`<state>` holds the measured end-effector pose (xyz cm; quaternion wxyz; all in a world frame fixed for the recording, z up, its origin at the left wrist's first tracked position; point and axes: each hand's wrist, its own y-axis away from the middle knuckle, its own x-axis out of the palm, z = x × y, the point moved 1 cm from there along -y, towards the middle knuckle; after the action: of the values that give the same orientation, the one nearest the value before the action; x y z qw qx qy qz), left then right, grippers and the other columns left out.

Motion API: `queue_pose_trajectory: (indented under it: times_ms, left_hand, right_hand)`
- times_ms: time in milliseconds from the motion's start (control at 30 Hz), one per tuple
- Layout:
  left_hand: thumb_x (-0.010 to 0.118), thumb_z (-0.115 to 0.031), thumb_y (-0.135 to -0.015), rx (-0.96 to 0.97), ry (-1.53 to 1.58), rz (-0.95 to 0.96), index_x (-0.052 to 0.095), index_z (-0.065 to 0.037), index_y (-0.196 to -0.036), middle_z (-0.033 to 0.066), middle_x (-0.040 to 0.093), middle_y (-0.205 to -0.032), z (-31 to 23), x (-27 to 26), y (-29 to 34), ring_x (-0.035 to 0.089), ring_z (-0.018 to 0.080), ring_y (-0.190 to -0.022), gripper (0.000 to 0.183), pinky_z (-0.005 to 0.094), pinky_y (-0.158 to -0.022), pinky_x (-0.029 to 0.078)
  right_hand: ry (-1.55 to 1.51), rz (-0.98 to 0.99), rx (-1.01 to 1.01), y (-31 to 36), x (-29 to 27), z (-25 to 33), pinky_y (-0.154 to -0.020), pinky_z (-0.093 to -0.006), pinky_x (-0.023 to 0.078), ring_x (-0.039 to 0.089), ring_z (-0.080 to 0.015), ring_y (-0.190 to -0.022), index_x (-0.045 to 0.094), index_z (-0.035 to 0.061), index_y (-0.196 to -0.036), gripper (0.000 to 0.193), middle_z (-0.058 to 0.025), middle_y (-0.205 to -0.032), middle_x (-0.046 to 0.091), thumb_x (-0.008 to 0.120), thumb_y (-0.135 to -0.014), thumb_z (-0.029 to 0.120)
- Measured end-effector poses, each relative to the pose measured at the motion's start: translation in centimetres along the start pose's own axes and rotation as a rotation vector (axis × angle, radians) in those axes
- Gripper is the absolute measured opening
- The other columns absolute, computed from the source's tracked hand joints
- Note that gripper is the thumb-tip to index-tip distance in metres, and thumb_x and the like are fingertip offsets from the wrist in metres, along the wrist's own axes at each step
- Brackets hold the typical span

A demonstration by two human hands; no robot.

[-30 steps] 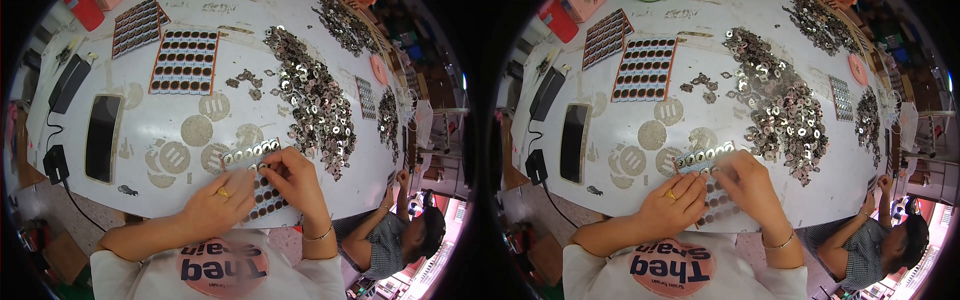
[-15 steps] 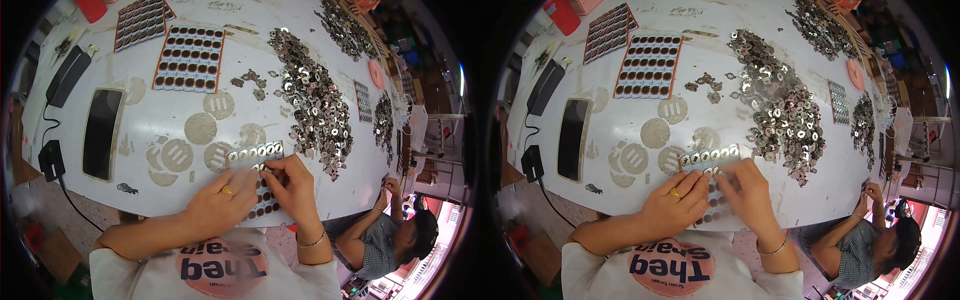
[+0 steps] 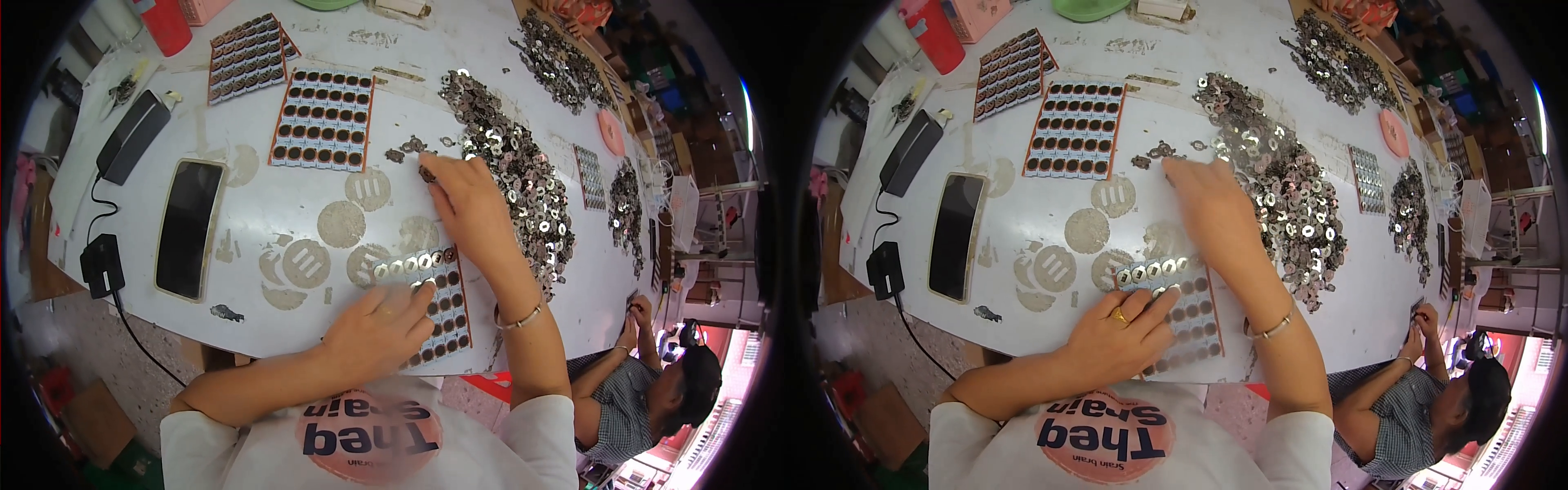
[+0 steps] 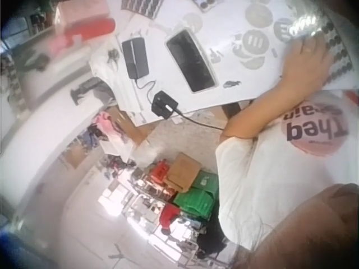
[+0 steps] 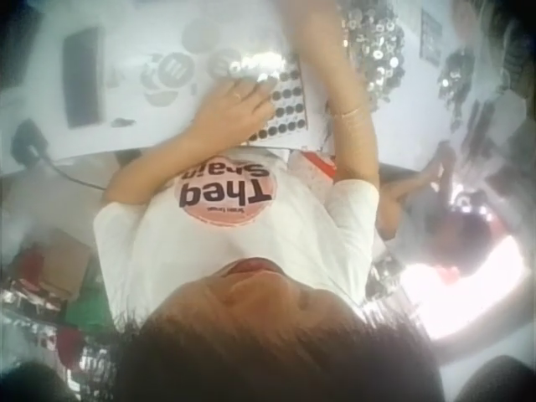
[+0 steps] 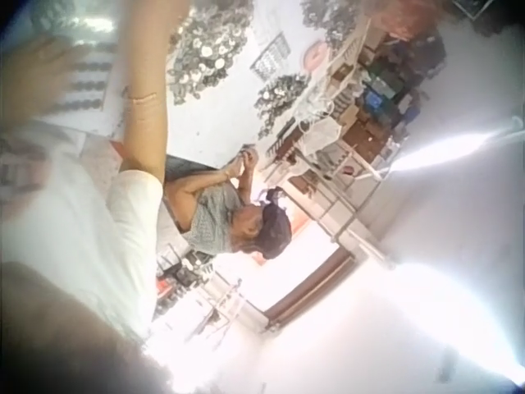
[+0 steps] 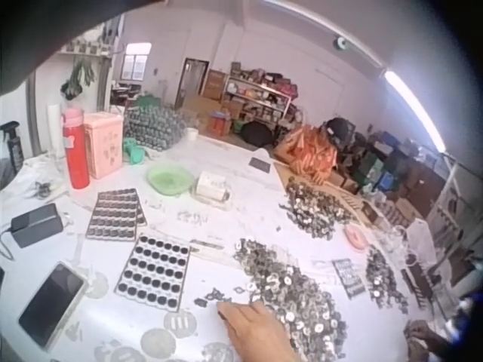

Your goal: The person places small metal components into a grid sheet by hand, taking pieces from a pile on the table and inserting them one by one into individual slots.

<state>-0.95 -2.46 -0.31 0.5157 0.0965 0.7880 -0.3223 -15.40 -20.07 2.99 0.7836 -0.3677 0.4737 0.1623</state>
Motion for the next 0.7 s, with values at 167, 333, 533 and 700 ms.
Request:
queue_pose_trajectory:
  times_ms: [167, 333, 533, 700]
  left_hand:
    - [0.072, -0.028, -0.087, 0.014, 0.001, -0.047, 0.064, -0.011, -0.090, 0.0103, 0.070, -0.132, 0.9, 0.0, 0.7, 0.063, 0.0228, -0.111, 0.019, 0.0345, -0.081, 0.046]
    - [0.073, -0.026, -0.086, -0.009, 0.020, -0.035, 0.068, -0.009, -0.097, 0.0091, 0.069, -0.133, 0.8, 0.2, 0.3, 0.064, 0.0221, -0.112, 0.021, 0.0344, -0.081, 0.047]
    - [0.073, -0.022, -0.084, -0.005, 0.050, -0.033, 0.071, -0.008, -0.105, 0.0078, 0.069, -0.133, 1.0, 0.0, 0.1, 0.064, 0.0218, -0.114, 0.026, 0.0347, -0.082, 0.047]
    - [0.077, -0.018, -0.085, -0.063, 0.169, -0.138, 0.072, -0.008, -0.110, 0.0047, 0.073, -0.124, 1.2, -0.9, -0.3, 0.065, 0.0213, -0.109, 0.028, 0.0372, -0.084, 0.050]
  right_hand:
    - [-0.152, 0.123, 0.092, 1.5, -0.3, -1.1, -0.082, -0.0338, 0.060, 0.072, -0.0249, -0.096, 0.072, 0.0028, -0.120, 0.030, -0.0096, -0.108, 0.074, 0.069, -0.091, -0.003]
    - [-0.964, 0.087, 0.705, 3.8, -1.0, -2.6, -0.083, -0.0266, 0.062, 0.076, -0.0142, -0.097, 0.071, -0.0011, -0.125, 0.029, -0.0055, -0.109, 0.073, 0.072, -0.096, -0.004]
    - [-1.286, -0.018, 0.900, 4.2, -2.3, -1.6, -0.064, -0.0219, 0.059, 0.076, -0.0153, -0.091, 0.068, -0.0011, -0.128, 0.030, -0.0027, -0.100, 0.067, 0.071, -0.098, -0.003]
    - [-1.665, -0.058, 0.927, 6.2, -2.9, 0.0, -0.039, -0.0194, 0.037, 0.060, -0.0079, -0.057, 0.063, 0.0011, -0.130, 0.030, -0.0054, -0.097, 0.069, 0.068, -0.100, 0.000]
